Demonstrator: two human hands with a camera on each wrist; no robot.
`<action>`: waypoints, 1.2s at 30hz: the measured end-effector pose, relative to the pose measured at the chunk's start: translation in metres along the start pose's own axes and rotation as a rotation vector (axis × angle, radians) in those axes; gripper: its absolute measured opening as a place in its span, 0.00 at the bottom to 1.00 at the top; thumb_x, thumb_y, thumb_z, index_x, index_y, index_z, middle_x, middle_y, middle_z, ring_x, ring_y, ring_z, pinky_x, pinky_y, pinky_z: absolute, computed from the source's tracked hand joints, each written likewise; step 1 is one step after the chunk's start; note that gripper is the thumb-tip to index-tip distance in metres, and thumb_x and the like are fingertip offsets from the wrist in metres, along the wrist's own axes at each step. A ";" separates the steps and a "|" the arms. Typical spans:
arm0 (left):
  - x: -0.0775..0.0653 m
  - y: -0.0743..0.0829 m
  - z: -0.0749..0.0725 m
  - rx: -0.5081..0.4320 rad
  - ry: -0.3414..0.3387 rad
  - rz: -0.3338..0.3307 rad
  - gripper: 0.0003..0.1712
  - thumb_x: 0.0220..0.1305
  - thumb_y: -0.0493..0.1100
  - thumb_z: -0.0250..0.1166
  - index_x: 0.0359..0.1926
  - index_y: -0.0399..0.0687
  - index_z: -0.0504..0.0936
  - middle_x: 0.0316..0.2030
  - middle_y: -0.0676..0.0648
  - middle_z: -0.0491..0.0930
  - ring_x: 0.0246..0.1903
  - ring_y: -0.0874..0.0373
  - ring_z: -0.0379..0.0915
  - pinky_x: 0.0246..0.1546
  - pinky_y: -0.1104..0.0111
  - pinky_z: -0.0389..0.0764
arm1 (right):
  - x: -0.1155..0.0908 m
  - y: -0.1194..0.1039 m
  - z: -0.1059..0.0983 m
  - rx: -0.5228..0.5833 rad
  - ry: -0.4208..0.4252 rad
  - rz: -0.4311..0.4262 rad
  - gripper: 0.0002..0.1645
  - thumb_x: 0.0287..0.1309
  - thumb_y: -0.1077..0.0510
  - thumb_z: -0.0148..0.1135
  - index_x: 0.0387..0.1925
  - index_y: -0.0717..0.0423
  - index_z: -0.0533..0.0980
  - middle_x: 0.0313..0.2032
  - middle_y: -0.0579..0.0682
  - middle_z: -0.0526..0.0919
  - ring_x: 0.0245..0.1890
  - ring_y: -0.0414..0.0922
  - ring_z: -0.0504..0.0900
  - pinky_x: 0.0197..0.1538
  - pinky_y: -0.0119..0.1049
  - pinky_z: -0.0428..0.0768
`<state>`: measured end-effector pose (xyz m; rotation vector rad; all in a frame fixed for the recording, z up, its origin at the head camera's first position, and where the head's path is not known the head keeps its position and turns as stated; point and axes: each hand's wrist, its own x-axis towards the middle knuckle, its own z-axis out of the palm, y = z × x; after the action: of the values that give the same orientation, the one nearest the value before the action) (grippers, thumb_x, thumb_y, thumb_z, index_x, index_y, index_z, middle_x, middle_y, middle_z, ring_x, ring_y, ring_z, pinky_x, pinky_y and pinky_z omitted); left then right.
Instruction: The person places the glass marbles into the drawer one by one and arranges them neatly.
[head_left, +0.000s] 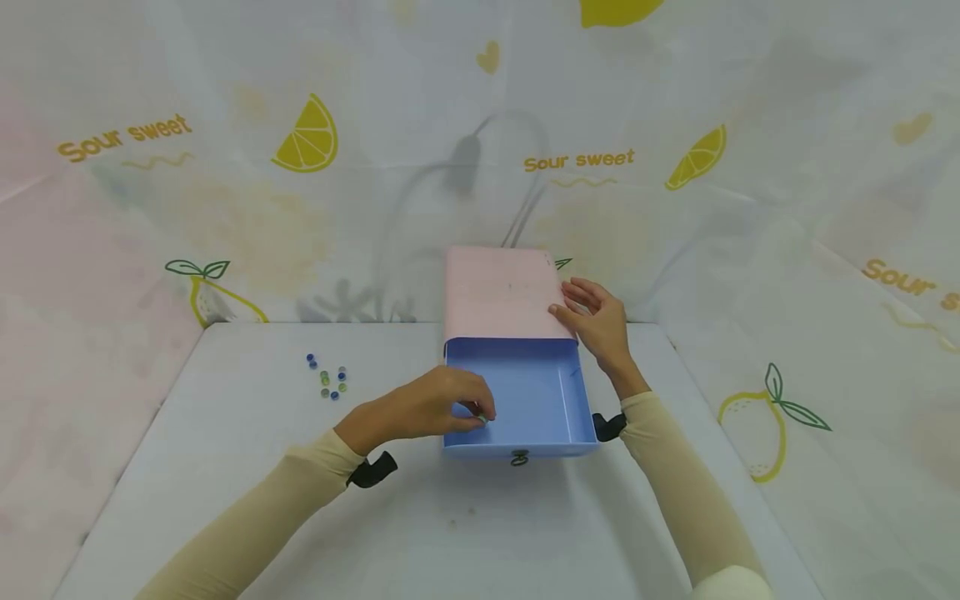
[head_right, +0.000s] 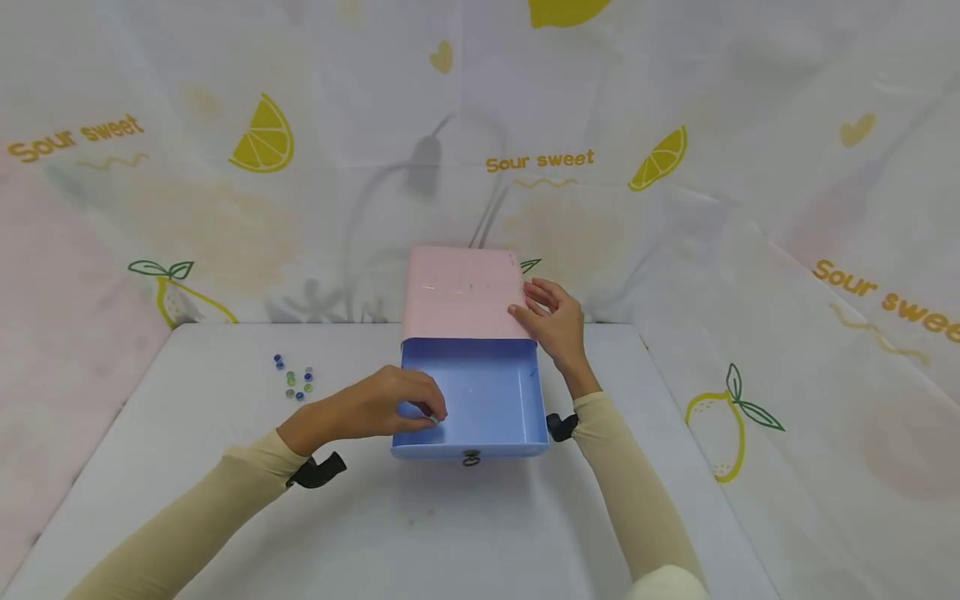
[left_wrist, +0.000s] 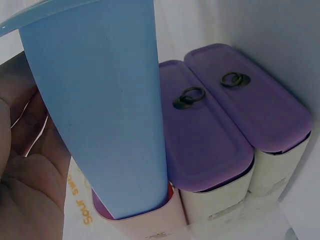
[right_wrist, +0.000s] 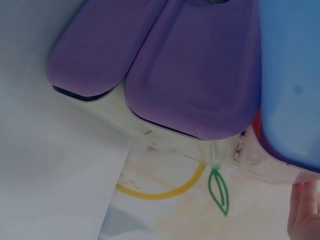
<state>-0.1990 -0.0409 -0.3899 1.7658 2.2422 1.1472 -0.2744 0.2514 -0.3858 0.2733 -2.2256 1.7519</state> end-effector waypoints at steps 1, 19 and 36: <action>0.001 0.000 0.001 -0.003 -0.016 -0.008 0.09 0.55 0.28 0.70 0.37 0.40 0.84 0.36 0.48 0.83 0.38 0.67 0.79 0.41 0.77 0.81 | -0.001 -0.004 0.000 -0.002 -0.004 0.003 0.37 0.50 0.65 0.73 0.62 0.67 0.69 0.57 0.64 0.77 0.58 0.56 0.77 0.56 0.34 0.76; 0.012 0.011 -0.001 0.211 -0.281 -0.174 0.07 0.56 0.31 0.70 0.35 0.45 0.86 0.33 0.55 0.83 0.32 0.69 0.74 0.35 0.81 0.76 | 0.001 0.000 0.001 -0.018 0.002 -0.008 0.37 0.50 0.63 0.74 0.61 0.65 0.70 0.57 0.61 0.78 0.57 0.53 0.78 0.56 0.32 0.76; 0.018 0.020 -0.002 0.316 -0.330 -0.239 0.08 0.53 0.29 0.71 0.34 0.44 0.87 0.31 0.53 0.83 0.30 0.66 0.74 0.32 0.78 0.77 | -0.003 -0.018 0.002 -0.009 -0.013 0.001 0.35 0.51 0.68 0.71 0.61 0.70 0.69 0.57 0.67 0.76 0.58 0.59 0.76 0.56 0.35 0.76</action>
<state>-0.1896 -0.0251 -0.3696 1.5752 2.4323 0.4399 -0.2662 0.2449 -0.3704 0.2826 -2.2424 1.7444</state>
